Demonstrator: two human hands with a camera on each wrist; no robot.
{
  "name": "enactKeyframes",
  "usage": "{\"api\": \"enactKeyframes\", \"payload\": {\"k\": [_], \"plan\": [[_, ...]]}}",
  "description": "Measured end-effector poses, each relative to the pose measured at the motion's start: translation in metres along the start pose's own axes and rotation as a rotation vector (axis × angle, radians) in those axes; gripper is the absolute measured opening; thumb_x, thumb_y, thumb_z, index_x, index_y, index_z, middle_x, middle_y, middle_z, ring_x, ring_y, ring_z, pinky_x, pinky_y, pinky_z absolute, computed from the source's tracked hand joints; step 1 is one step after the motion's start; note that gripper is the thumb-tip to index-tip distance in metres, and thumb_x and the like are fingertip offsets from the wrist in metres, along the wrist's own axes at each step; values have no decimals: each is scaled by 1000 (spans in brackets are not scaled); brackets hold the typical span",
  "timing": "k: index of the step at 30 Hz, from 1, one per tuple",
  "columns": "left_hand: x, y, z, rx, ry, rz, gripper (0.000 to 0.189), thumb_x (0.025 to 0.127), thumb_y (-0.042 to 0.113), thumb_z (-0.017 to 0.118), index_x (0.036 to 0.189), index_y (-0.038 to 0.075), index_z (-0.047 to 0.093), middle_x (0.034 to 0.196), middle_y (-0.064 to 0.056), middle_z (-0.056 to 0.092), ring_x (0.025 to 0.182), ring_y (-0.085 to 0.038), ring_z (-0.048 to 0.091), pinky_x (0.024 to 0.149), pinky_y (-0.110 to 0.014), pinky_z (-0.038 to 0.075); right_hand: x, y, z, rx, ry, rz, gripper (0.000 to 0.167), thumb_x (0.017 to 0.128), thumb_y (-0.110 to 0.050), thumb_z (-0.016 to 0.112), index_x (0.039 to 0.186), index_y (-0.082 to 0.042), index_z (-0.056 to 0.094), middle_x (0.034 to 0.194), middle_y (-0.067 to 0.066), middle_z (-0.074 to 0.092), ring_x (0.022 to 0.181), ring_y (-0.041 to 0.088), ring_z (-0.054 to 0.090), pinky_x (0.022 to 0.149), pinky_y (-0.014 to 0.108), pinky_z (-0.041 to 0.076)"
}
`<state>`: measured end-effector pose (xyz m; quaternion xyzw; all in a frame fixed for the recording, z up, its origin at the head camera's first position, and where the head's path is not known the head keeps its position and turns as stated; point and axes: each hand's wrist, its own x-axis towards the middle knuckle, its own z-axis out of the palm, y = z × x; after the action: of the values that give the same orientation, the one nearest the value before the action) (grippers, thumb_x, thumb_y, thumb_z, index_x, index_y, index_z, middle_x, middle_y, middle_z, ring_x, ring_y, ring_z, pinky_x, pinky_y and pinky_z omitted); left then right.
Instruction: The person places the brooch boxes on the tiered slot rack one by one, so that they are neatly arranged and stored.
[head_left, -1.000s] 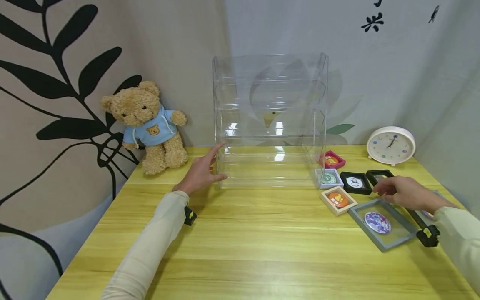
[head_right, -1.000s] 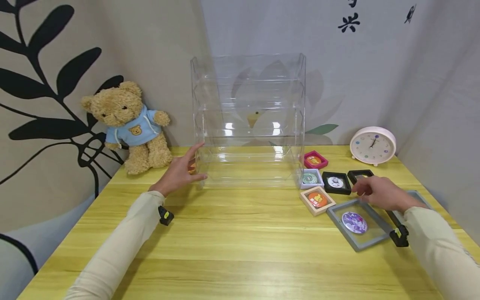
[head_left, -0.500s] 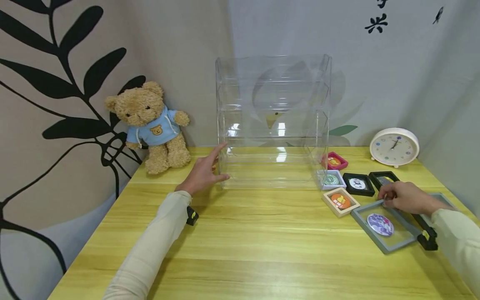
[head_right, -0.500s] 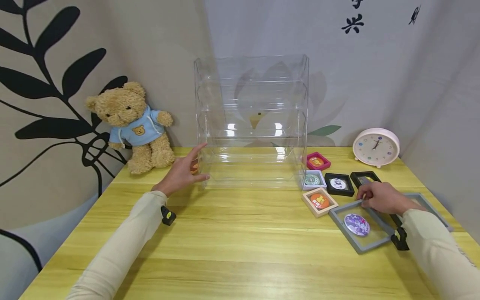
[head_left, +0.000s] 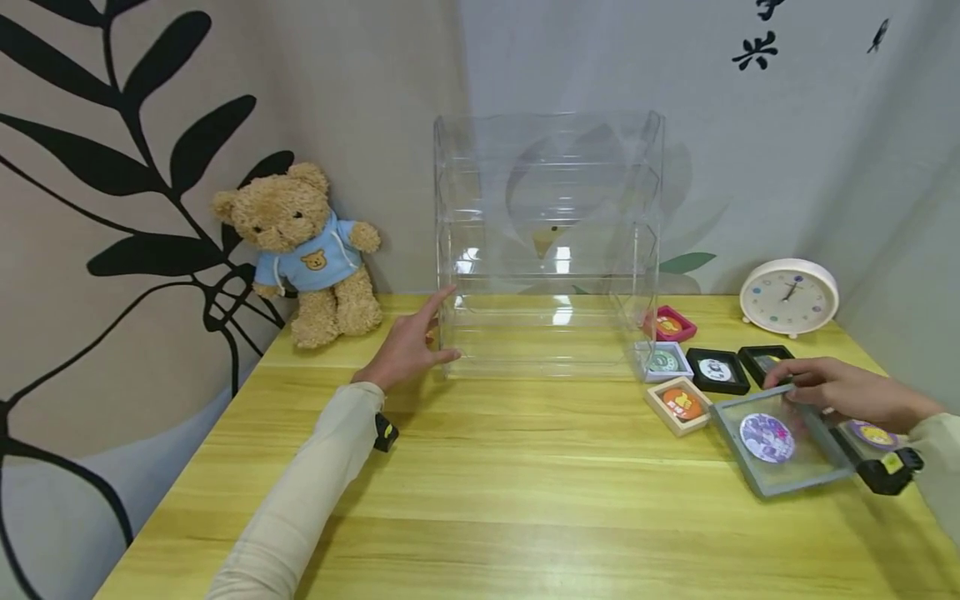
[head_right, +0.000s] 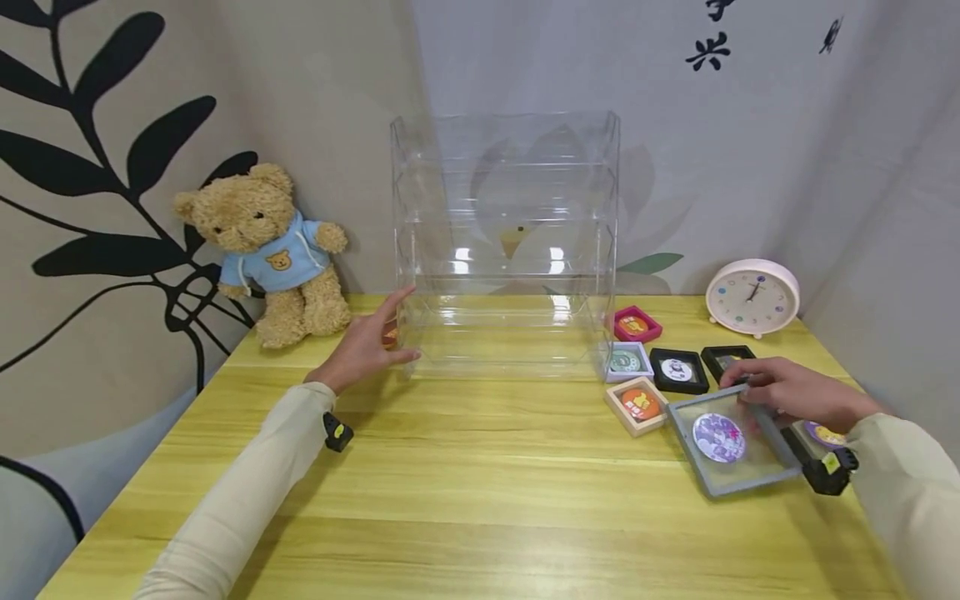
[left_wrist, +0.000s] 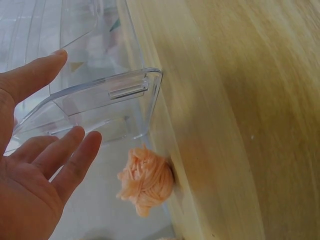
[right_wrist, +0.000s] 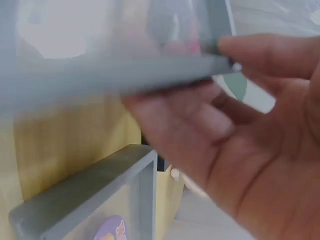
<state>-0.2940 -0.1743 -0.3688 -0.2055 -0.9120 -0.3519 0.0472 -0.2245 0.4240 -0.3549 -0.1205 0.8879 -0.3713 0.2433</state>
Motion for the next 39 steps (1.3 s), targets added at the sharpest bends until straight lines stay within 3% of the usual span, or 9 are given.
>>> {"api": "enactKeyframes", "payload": {"k": [4,9,15,22,26,29,31,35,39], "plan": [[0,-1,0,3,-1,4,105,81,20,85,159,42,17,164,-14,30,133,-42,55,104,-56,54,-6,5,-10,196,-114,-88,31,109,-11,37,135,-15,54,109,-6,61,93,12,66,74,37,64],[0,-1,1,-5,2,4,106,81,19,85,159,44,17,164,-15,32,133,-43,55,102,-56,55,-7,7,-14,469,-300,-247,43,108,2,28,141,-13,50,114,2,65,100,20,71,81,37,65],[0,-2,3,-21,-1,7,105,81,17,85,160,37,19,164,-14,31,133,-43,55,101,-56,56,-5,8,-13,628,-349,-395,54,105,11,19,144,-11,49,123,4,63,107,21,70,90,41,64],[-1,-2,2,-13,-2,9,105,82,19,85,159,43,17,164,-15,31,133,-42,55,101,-56,55,-6,0,-13,756,-231,-452,56,105,11,17,143,-13,52,132,-2,64,111,19,71,93,37,63],[-1,-2,1,-11,-1,-3,105,82,19,84,159,44,16,165,-15,29,134,-42,54,103,-56,54,-1,-14,-9,766,-61,-459,49,106,8,23,139,-11,55,125,0,66,106,16,71,89,33,64],[-2,-3,0,-18,3,-8,105,82,18,84,158,47,16,165,-16,29,135,-42,54,103,-56,54,3,-25,-4,760,102,-409,42,107,2,31,134,-12,60,117,-1,67,99,13,71,83,30,64],[-3,-3,1,-24,5,-8,105,82,18,84,157,48,17,165,-16,29,135,-42,54,102,-55,55,6,-32,1,788,168,-388,40,108,0,34,132,-14,62,114,-1,68,97,13,71,81,30,64],[-3,-1,2,-28,4,-5,104,82,18,84,157,47,18,165,-16,29,134,-42,54,99,-53,58,14,-47,8,880,183,-432,38,107,-1,36,131,-13,63,112,0,70,95,14,71,80,31,64],[-3,1,2,-24,3,0,103,82,18,84,159,43,18,165,-16,29,134,-42,54,98,-52,58,22,-63,14,901,195,-497,35,107,-2,38,131,-11,61,110,1,70,94,15,71,80,31,64]]}}
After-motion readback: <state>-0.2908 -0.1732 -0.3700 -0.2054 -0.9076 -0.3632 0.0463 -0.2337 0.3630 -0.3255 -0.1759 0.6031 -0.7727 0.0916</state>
